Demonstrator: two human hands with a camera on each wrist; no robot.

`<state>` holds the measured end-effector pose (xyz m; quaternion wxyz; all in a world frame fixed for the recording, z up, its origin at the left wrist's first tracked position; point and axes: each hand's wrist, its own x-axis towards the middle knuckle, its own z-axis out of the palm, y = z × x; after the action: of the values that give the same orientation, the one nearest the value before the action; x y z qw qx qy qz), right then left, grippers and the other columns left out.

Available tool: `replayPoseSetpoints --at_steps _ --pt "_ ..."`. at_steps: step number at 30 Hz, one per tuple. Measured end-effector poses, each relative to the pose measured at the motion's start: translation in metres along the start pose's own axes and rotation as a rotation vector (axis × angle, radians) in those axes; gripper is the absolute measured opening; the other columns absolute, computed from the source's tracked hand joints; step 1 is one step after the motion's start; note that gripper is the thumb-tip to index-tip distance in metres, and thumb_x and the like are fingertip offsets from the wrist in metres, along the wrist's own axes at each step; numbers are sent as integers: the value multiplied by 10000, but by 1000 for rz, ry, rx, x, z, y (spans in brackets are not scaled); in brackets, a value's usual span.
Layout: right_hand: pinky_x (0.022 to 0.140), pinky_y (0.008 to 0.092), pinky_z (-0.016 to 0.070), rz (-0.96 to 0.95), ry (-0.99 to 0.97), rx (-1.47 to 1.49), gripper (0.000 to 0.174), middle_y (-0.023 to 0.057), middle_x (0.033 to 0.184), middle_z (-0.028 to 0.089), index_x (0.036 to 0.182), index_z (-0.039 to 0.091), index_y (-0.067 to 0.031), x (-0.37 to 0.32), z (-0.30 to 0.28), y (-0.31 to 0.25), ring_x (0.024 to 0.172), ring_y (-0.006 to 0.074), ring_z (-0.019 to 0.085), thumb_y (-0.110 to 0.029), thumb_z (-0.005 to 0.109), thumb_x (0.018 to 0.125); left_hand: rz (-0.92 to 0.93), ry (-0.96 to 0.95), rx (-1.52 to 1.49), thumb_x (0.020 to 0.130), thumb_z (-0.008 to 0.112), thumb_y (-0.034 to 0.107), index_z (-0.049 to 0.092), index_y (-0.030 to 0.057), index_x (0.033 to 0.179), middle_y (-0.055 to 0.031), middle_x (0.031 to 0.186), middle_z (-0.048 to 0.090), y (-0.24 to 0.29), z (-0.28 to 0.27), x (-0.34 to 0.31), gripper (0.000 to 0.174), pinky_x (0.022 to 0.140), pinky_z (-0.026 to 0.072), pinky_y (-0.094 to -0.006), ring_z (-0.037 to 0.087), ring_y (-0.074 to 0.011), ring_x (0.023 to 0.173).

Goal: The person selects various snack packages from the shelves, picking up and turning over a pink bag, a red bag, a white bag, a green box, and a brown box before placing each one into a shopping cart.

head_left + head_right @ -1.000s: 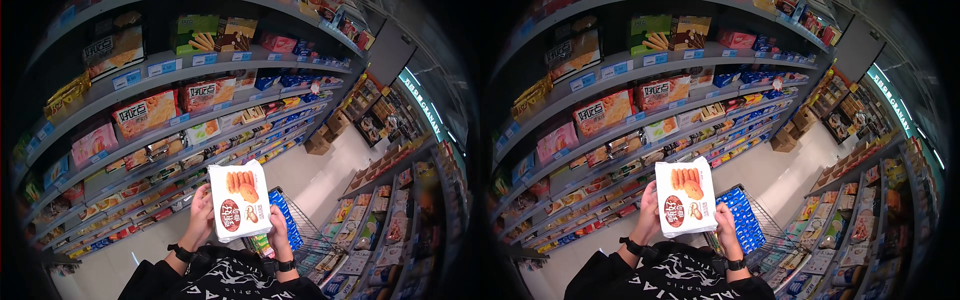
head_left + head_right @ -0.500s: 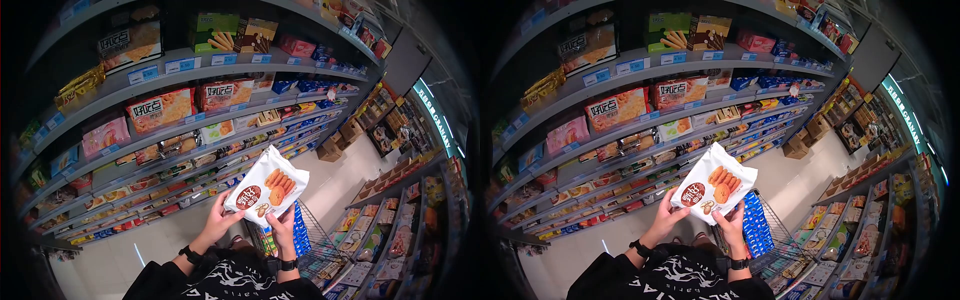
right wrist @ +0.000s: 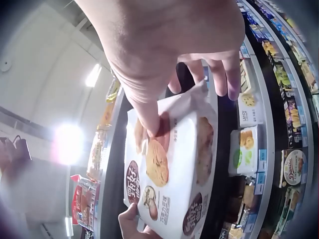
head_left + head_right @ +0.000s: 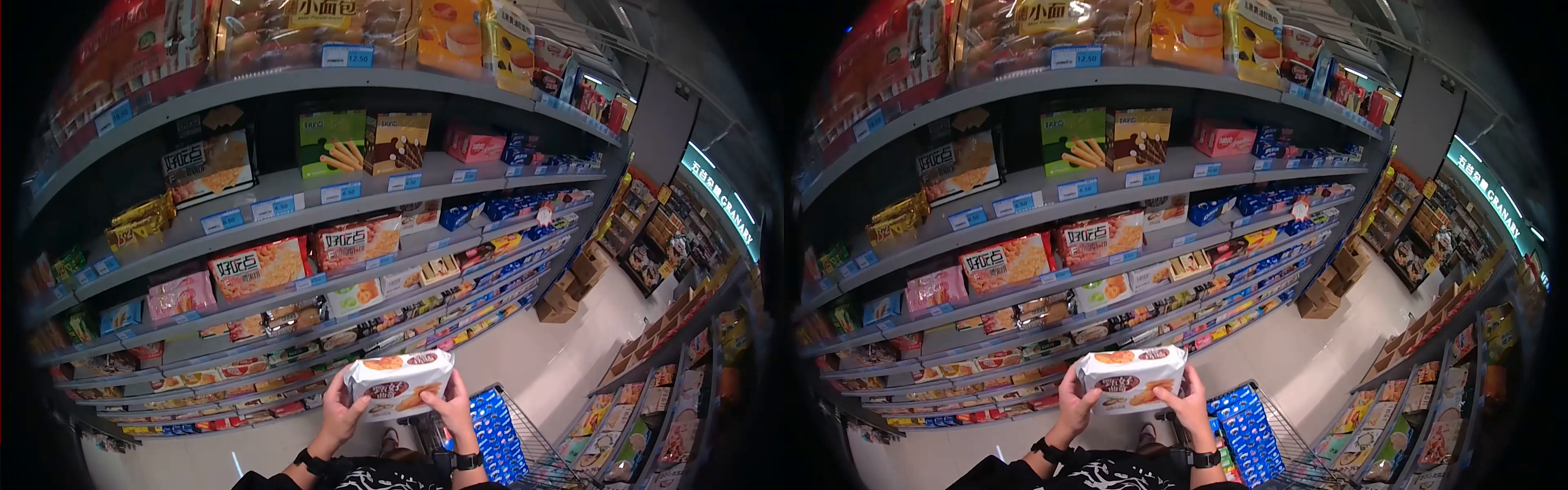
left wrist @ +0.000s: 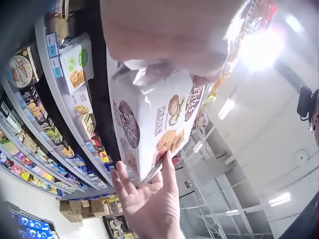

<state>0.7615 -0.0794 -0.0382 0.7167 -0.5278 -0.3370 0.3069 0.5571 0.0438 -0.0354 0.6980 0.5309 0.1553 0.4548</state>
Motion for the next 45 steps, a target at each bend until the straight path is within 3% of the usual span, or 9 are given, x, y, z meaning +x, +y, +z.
replayPoseSetpoints --at_steps 4,8,16,22,24,34,40,42,45 --pt "930 323 545 118 -79 34 628 89 1173 699 1295 584 18 38 -35 14 1052 166 664 -52 896 754 -25 -67 26 897 778 196 425 -43 1480 -121 1384 581 -5 29 32 721 1122 397 -359 556 -204 1278" --pt "923 323 552 52 -42 53 680 84 1168 694 1317 554 -2 96 -57 11 1044 166 664 -35 904 735 -36 -73 589 904 793 268 526 -23 1413 -165 1273 667 -15 26 69 644 1032 478 -364 635 -231 1184" --pt "1002 336 476 -379 346 -34 801 106 1303 576 1401 419 -45 251 -93 -40 1178 212 579 -48 891 753 -288 -228 885 975 707 287 576 2 1379 -123 1299 677 -17 8 78 511 1004 512 -352 673 -235 1124" --pt "1003 328 479 -421 296 64 771 84 1297 585 1397 447 -29 376 -106 -23 1168 199 588 -18 864 748 -514 -62 781 881 802 288 539 58 1427 -157 1309 641 -28 3 60 648 1038 493 -389 616 -266 1216" --pt "1010 335 487 -352 213 105 755 86 1289 604 1391 467 -18 398 -113 -15 1150 192 602 -16 856 744 -595 -49 916 959 701 303 573 64 1400 -151 1307 657 -13 11 59 518 1003 509 -374 648 -259 1158" --pt "976 322 498 -370 -24 99 578 85 1204 677 1321 571 29 448 -94 1 1100 161 630 -94 823 816 -454 39 1134 909 751 218 610 65 1367 -133 1274 684 -31 -2 53 502 946 535 -371 677 -248 1077" --pt "900 344 513 -352 -92 -337 445 129 1166 686 1248 627 12 467 -59 0 1055 219 656 -217 774 896 -428 29 1142 924 747 222 632 40 1341 -140 1215 713 -39 -15 59 470 951 530 -371 679 -254 1089" --pt "859 406 496 -668 212 -897 414 140 1105 653 1177 657 -10 465 -45 4 1005 318 626 -272 771 878 -407 44 1144 927 746 234 632 40 1342 -139 1226 711 -38 -16 59 472 950 530 -375 681 -256 1082" --pt "877 446 451 -655 245 -947 442 138 1065 628 1180 648 -8 463 -35 10 982 362 585 -286 771 858 -374 19 1137 949 727 197 636 44 1330 -141 1202 716 -35 -22 61 421 898 540 -368 687 -245 1053"
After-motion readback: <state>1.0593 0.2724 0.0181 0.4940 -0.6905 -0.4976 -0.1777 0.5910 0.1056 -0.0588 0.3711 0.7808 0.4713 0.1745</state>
